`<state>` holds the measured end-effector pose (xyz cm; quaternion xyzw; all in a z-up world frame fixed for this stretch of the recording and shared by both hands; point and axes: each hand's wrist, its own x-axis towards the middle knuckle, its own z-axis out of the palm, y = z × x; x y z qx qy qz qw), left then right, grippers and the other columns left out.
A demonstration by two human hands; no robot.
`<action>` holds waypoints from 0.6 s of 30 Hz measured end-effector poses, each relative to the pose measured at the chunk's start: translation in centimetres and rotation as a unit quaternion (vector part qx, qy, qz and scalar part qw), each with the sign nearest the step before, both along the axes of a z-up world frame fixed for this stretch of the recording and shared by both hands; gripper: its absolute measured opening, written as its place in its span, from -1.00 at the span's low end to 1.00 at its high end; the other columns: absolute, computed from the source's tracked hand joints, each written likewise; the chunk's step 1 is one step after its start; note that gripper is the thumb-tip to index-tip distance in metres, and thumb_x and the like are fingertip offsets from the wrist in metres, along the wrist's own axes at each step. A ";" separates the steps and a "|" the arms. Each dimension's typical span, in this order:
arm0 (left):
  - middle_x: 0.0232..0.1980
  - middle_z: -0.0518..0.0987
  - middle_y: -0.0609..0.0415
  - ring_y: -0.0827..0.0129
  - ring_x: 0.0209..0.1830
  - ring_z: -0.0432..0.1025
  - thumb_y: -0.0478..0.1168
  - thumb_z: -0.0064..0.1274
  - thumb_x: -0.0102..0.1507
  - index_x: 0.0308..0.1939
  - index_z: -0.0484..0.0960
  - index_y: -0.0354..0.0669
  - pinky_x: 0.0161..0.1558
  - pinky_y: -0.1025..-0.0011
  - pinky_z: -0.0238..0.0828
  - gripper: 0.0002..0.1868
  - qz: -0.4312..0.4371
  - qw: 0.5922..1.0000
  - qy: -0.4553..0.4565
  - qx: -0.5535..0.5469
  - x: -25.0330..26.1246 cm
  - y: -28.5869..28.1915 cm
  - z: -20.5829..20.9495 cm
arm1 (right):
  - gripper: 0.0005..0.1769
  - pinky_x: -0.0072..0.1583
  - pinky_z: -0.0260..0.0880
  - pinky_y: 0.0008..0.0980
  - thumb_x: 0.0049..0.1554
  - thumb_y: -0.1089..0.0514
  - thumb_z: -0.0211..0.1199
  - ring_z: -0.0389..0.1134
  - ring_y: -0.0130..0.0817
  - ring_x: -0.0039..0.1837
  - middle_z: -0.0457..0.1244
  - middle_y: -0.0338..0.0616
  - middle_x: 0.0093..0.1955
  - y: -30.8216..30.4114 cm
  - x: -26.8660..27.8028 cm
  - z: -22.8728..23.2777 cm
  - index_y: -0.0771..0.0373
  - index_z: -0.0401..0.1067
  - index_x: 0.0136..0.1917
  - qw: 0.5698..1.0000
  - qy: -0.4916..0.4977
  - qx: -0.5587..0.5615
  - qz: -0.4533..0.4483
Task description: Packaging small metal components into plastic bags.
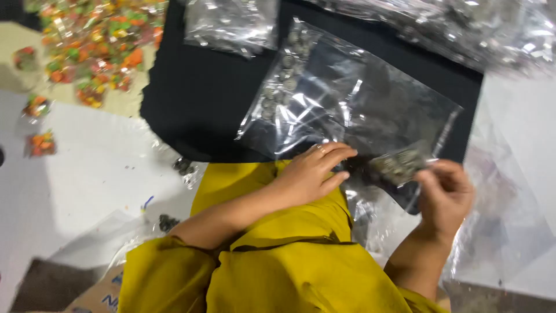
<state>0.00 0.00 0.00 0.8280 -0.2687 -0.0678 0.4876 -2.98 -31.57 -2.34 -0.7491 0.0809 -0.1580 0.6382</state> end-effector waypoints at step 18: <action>-0.32 0.50 0.13 0.18 -0.36 0.54 -0.08 0.15 0.19 -0.25 0.59 0.04 -0.45 0.34 0.46 -0.86 0.048 0.951 -0.281 0.123 4.7 -14.1 -9.0 | -0.86 -0.18 0.54 -0.56 0.31 0.19 0.25 0.21 -0.69 -0.29 0.11 -0.44 -0.29 -6.1 0.1 -1.1 0.05 0.33 0.10 0.984 0.104 0.117 -0.089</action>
